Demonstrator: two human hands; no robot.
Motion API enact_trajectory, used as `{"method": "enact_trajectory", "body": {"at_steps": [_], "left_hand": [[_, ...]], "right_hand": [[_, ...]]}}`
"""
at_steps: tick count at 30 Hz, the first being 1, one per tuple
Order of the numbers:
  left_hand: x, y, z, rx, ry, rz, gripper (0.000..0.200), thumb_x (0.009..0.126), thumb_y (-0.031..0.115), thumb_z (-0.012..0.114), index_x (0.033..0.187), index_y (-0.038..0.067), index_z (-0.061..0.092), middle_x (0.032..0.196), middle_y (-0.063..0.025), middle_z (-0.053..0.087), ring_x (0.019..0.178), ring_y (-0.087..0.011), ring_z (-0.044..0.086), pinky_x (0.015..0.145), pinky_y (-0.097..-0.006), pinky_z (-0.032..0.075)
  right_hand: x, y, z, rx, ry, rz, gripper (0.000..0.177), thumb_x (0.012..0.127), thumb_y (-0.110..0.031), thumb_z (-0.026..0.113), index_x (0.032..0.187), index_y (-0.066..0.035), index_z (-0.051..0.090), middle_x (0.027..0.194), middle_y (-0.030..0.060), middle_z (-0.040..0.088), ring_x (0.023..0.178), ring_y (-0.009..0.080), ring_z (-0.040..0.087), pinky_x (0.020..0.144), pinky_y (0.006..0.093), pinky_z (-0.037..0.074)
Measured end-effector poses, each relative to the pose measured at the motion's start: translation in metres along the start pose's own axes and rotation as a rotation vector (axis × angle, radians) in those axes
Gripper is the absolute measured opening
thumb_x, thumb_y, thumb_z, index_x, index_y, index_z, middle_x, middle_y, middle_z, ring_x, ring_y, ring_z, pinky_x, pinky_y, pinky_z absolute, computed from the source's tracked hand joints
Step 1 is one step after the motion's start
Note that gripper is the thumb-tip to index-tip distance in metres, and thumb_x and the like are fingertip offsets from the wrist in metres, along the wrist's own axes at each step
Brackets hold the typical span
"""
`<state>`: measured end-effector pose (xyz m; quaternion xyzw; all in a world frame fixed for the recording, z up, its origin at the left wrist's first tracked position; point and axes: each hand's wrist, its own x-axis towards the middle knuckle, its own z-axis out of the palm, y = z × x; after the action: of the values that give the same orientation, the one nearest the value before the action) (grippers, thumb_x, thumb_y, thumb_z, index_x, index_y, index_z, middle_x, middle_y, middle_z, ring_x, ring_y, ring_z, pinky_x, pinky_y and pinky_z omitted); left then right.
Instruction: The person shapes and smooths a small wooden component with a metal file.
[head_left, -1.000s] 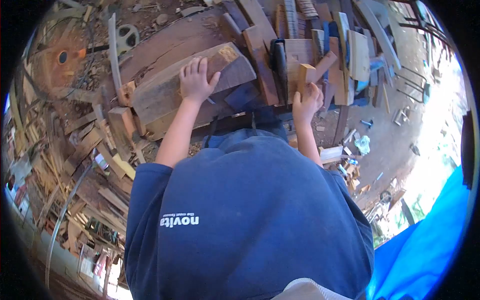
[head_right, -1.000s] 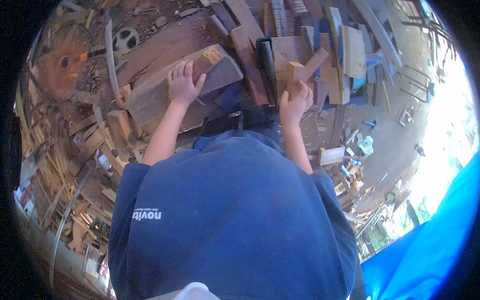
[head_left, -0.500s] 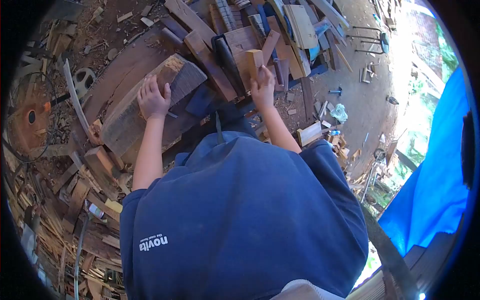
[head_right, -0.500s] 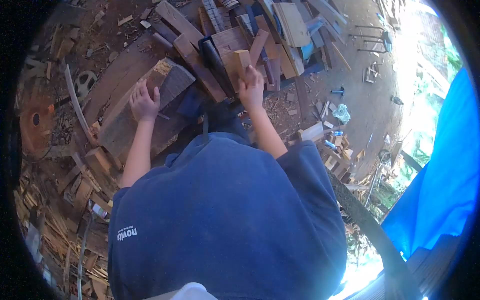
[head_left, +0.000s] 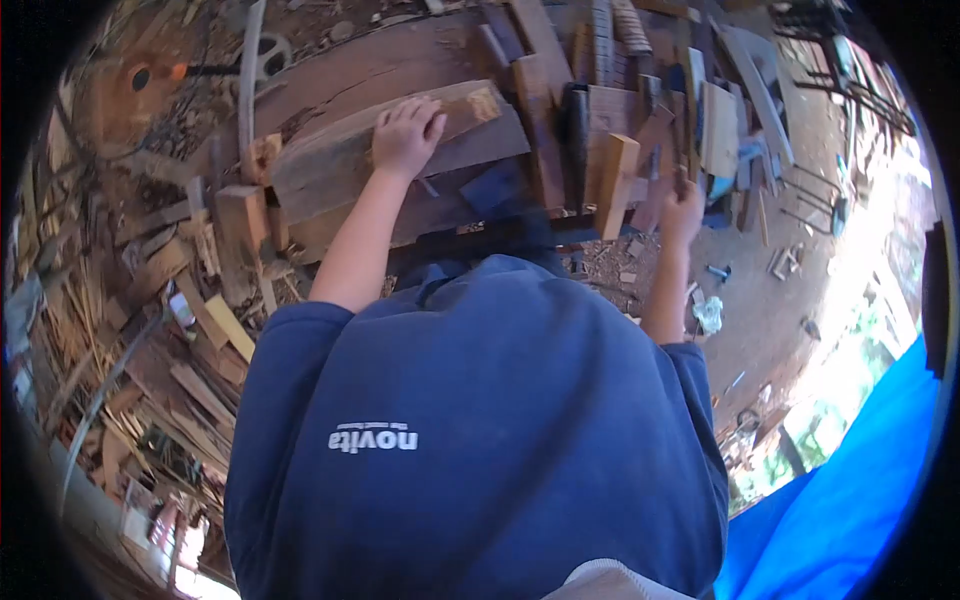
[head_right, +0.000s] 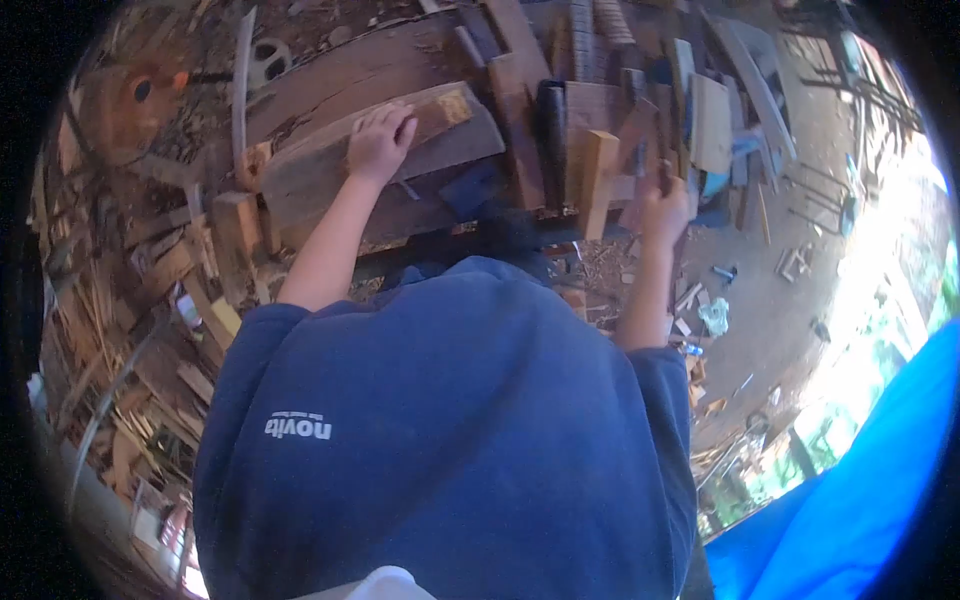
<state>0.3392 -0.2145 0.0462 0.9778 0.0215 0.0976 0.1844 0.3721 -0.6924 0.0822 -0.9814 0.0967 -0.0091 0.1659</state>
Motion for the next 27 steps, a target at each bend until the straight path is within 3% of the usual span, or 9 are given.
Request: {"method": "enact_trajectory", "body": {"at_steps": [6, 8, 10, 11, 12, 17, 24, 26, 27], "left_hand": [[0.025, 0.013, -0.001, 0.064, -0.265, -0.105, 0.025, 0.092, 0.036, 0.054, 0.105, 0.018, 0.066, 0.109, -0.0041, 0.067, 0.105, -0.0238, 0.062, 0.090, -0.0425, 0.045], [0.026, 0.016, 0.004, 0.217, -0.221, -0.116, 0.026, 0.092, 0.036, 0.053, 0.106, 0.018, 0.066, 0.109, -0.0043, 0.067, 0.106, -0.0248, 0.062, 0.088, -0.0417, 0.046], [0.027, 0.010, 0.010, 0.164, -0.112, -0.079, 0.026, 0.091, 0.036, 0.053, 0.105, 0.018, 0.067, 0.108, -0.0048, 0.068, 0.106, -0.0254, 0.063, 0.088, -0.0415, 0.047], [0.024, 0.010, 0.012, 0.113, -0.001, -0.041, 0.027, 0.091, 0.035, 0.053, 0.105, 0.018, 0.068, 0.106, -0.0054, 0.069, 0.106, -0.0260, 0.064, 0.087, -0.0413, 0.048], [0.021, 0.010, 0.014, 0.109, -0.011, -0.051, 0.027, 0.091, 0.035, 0.053, 0.105, 0.018, 0.068, 0.106, -0.0054, 0.069, 0.106, -0.0260, 0.064, 0.087, -0.0413, 0.048], [0.026, 0.007, 0.013, 0.087, -0.033, -0.105, 0.027, 0.093, 0.035, 0.052, 0.101, 0.019, 0.072, 0.105, -0.0030, 0.070, 0.096, -0.0229, 0.067, 0.084, -0.0381, 0.050], [0.028, 0.002, 0.013, 0.064, -0.074, -0.149, 0.019, 0.089, 0.034, 0.060, 0.084, 0.020, 0.072, 0.098, 0.0035, 0.069, 0.093, -0.0165, 0.066, 0.073, -0.0353, 0.049], [0.027, 0.004, 0.012, 0.066, 0.105, -0.013, 0.015, 0.086, 0.033, 0.063, 0.081, 0.020, 0.068, 0.089, 0.0047, 0.066, 0.089, -0.0155, 0.064, 0.071, -0.0348, 0.048], [0.027, 0.002, 0.013, 0.063, 0.101, -0.020, 0.015, 0.086, 0.033, 0.063, 0.081, 0.020, 0.068, 0.089, 0.0047, 0.066, 0.089, -0.0155, 0.064, 0.071, -0.0348, 0.048]], "right_hand": [[-0.006, -0.109, -0.056, 0.161, 0.088, 0.103, 0.031, 0.092, -0.010, 0.053, 0.122, -0.002, 0.055, 0.108, 0.0286, 0.063, 0.099, 0.0423, 0.063, 0.087, 0.0467, 0.049], [-0.020, -0.157, -0.053, 0.293, 0.079, -0.289, 0.027, 0.098, -0.018, 0.053, 0.120, -0.001, 0.053, 0.099, 0.0263, 0.065, 0.094, 0.0431, 0.064, 0.081, 0.0469, 0.050], [-0.050, -0.196, -0.033, 0.329, -0.234, -0.151, 0.027, 0.098, -0.019, 0.052, 0.122, -0.006, 0.051, 0.095, 0.0270, 0.066, 0.088, 0.0463, 0.065, 0.076, 0.0512, 0.051], [-0.062, -0.217, -0.021, 0.269, -0.343, -0.159, 0.026, 0.098, -0.018, 0.052, 0.121, -0.006, 0.050, 0.092, 0.0253, 0.066, 0.084, 0.0462, 0.065, 0.070, 0.0521, 0.051], [-0.070, -0.236, -0.007, 0.211, -0.450, -0.168, 0.025, 0.098, -0.017, 0.052, 0.121, -0.006, 0.048, 0.088, 0.0237, 0.067, 0.080, 0.0461, 0.065, 0.065, 0.0530, 0.051], [-0.081, -0.266, 0.054, 0.170, -0.498, -0.256, 0.021, 0.099, -0.020, 0.047, 0.113, -0.006, 0.043, 0.088, 0.0256, 0.066, 0.079, 0.0469, 0.065, 0.066, 0.0551, 0.051], [-0.056, -0.283, 0.043, -0.032, -0.687, -0.276, 0.023, 0.101, -0.025, 0.041, 0.114, -0.006, 0.041, 0.088, 0.0251, 0.067, 0.081, 0.0452, 0.066, 0.068, 0.0548, 0.052], [-0.055, -0.282, 0.030, -0.079, -0.763, -0.244, 0.023, 0.101, -0.025, 0.041, 0.114, -0.006, 0.041, 0.089, 0.0253, 0.067, 0.081, 0.0456, 0.066, 0.069, 0.0554, 0.052], [-0.059, -0.279, 0.027, -0.085, -0.769, -0.237, 0.024, 0.101, -0.025, 0.041, 0.115, -0.005, 0.042, 0.089, 0.0260, 0.067, 0.082, 0.0461, 0.066, 0.070, 0.0562, 0.052]]}}
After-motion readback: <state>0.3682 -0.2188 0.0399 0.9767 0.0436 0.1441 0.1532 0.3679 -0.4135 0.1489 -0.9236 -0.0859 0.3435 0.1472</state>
